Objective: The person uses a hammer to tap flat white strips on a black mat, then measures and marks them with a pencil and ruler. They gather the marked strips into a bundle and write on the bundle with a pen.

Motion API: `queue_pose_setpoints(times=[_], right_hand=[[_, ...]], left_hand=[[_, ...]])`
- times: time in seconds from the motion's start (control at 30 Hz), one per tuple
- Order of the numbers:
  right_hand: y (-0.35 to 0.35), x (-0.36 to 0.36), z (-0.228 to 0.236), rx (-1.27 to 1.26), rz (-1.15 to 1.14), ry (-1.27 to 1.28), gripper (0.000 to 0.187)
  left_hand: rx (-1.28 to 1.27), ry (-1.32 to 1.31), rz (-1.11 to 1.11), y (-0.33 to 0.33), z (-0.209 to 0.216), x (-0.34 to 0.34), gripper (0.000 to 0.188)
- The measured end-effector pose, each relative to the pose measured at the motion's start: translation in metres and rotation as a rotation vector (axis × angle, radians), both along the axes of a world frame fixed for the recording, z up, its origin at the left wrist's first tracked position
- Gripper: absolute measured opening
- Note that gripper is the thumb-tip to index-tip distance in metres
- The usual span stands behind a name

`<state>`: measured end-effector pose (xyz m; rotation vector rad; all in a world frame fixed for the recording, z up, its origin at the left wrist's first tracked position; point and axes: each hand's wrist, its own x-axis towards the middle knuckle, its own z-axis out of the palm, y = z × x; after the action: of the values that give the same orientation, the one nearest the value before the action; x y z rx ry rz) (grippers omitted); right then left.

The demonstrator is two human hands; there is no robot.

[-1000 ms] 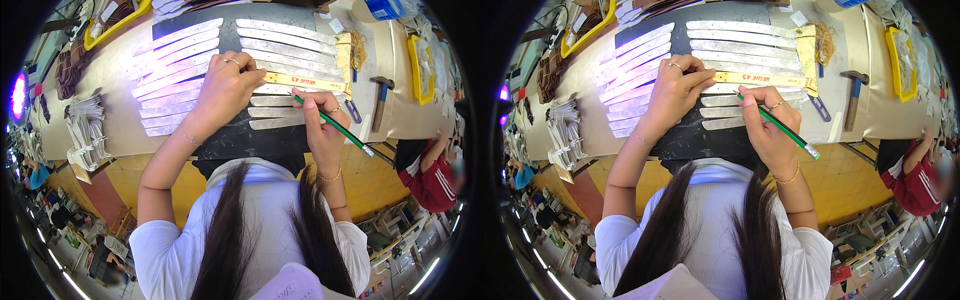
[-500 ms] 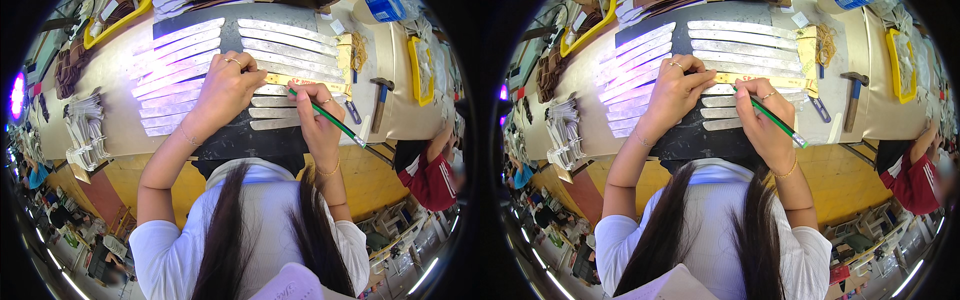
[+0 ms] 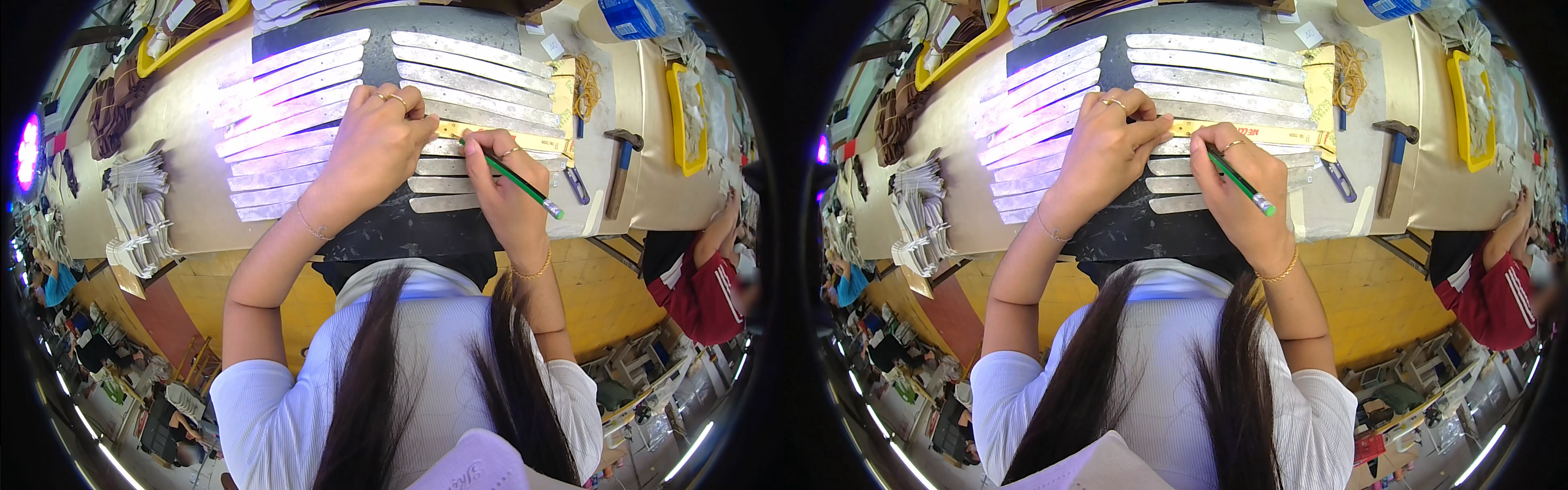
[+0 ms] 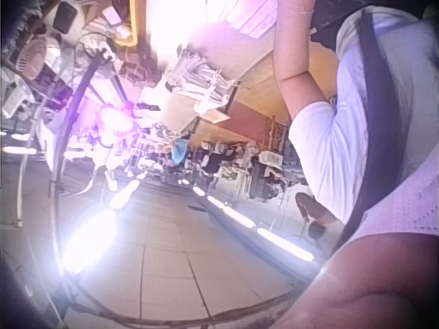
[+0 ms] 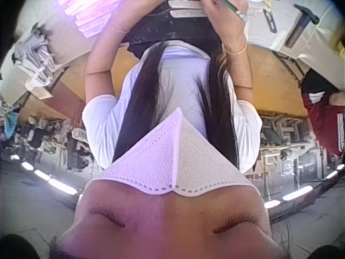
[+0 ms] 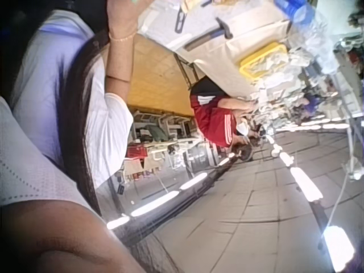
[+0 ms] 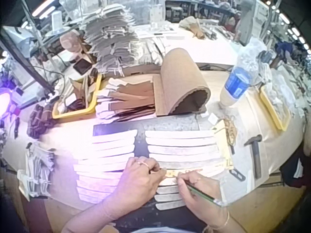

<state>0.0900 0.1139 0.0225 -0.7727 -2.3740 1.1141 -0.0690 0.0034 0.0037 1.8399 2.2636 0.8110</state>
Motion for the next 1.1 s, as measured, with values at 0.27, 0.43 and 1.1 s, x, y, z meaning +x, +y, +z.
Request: queue_pose_setpoints(times=[0.27, 0.43, 1.1], right_hand=[[0.0, -0.004, 0.004, 0.064, 0.008, -0.059, 0.007], [0.002, -0.004, 0.003, 0.029, 0.012, -0.109, 0.007], [0.006, 0.012, 0.008, -0.206, -0.125, 0.115, 0.015]], left_hand=[[0.002, -0.012, -0.008, 0.0, 0.001, -0.001, 0.012], [0.001, -0.016, -0.013, 0.0, 0.001, -0.002, 0.011], [0.06, -0.023, -0.011, 0.01, -0.007, -0.02, 0.018]])
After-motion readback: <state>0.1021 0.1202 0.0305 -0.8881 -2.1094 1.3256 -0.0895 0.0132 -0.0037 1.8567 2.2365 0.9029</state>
